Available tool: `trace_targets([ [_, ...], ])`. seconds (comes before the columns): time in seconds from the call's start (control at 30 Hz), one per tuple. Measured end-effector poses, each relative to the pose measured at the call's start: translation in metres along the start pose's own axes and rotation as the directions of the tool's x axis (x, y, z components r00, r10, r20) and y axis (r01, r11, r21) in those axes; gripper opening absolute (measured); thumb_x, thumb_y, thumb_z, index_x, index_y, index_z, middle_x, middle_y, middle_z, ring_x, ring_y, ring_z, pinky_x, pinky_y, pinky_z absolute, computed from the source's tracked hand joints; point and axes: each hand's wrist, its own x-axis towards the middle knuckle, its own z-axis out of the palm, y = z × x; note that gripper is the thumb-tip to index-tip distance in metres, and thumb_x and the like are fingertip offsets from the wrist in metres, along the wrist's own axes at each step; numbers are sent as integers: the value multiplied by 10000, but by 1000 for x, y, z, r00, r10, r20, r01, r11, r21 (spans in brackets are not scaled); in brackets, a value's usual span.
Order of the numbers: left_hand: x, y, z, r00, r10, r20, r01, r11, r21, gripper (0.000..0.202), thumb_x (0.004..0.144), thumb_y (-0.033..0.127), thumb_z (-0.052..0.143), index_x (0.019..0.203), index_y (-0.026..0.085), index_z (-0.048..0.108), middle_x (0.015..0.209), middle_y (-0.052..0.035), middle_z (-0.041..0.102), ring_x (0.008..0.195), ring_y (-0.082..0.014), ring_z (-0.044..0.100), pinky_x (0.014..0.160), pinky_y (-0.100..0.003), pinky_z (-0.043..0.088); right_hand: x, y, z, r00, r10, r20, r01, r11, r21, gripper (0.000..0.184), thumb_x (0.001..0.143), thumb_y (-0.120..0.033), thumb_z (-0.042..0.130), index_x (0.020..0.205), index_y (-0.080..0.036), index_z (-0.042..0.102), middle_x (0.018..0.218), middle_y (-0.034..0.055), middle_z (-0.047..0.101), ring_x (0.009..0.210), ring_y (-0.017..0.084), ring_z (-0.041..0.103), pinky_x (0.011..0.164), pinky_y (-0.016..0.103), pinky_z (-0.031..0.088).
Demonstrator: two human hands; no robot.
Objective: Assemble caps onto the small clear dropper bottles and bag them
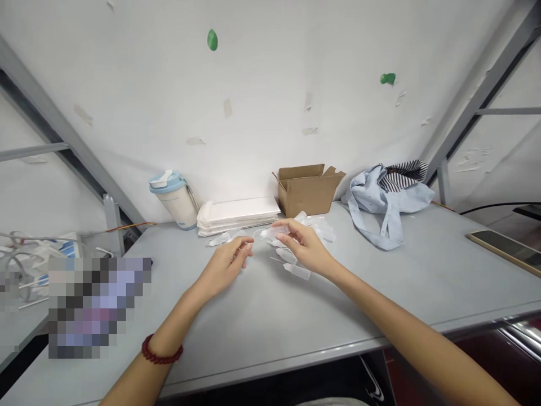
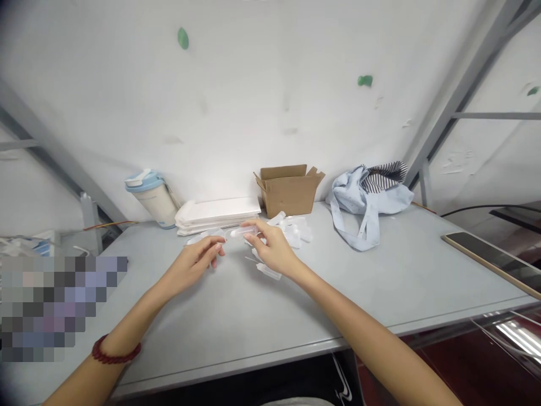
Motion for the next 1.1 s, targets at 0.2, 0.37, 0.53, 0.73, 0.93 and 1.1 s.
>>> trace_targets([
  [0.2,-2,4,-1,999,42,20,-41,998,-50,240,910,332,374,940,185,561,802,-20,627,603,-124,570,580,-240,448,0,2,1,1000,1,13,-2,998,67,214,871,-287,495,1039,-186,580,777,7,577,707,139,527,666,272,420],
  [0.37,-2,3,-3,1000,15,16,-13,996,-90,236,910,344,390,886,183,561,775,-16,629,589,-119,546,559,-233,426,0,1,0,998,13,57,-20,991,134,217,863,-291,503,1035,-182,578,703,-12,523,679,139,515,667,282,415],
  [0.53,-2,5,-5,1000,12,1,-12,992,-127,235,908,335,402,831,181,560,749,-10,613,585,-113,533,551,-226,412,-1,1,-1,997,22,75,-34,984,176,218,870,-314,494,1032,-190,571,684,-21,482,678,139,499,648,274,394],
  [0.73,-1,5,-3,1000,13,8,-12,992,-128,236,911,333,395,899,179,574,774,-16,624,593,-116,536,571,-233,424,-1,2,-1,995,15,95,-34,980,197,214,868,-311,495,1035,-197,563,673,-28,453,690,144,501,645,273,389],
  [0.93,-2,4,-2,1000,20,8,-19,992,-126,225,910,323,392,865,188,566,767,-5,614,594,-114,543,557,-223,420,-3,-1,2,996,31,88,-43,988,147,191,867,-280,496,1021,-201,575,670,-29,447,659,131,458,619,259,366],
  [1.1,-2,6,-3,999,31,-9,-32,992,-124,222,907,325,393,876,191,568,773,-6,613,592,-114,544,559,-224,426,-4,-3,2,994,68,89,-83,981,177,201,870,-308,492,1023,-204,570,649,-39,406,610,122,417,585,252,340],
])
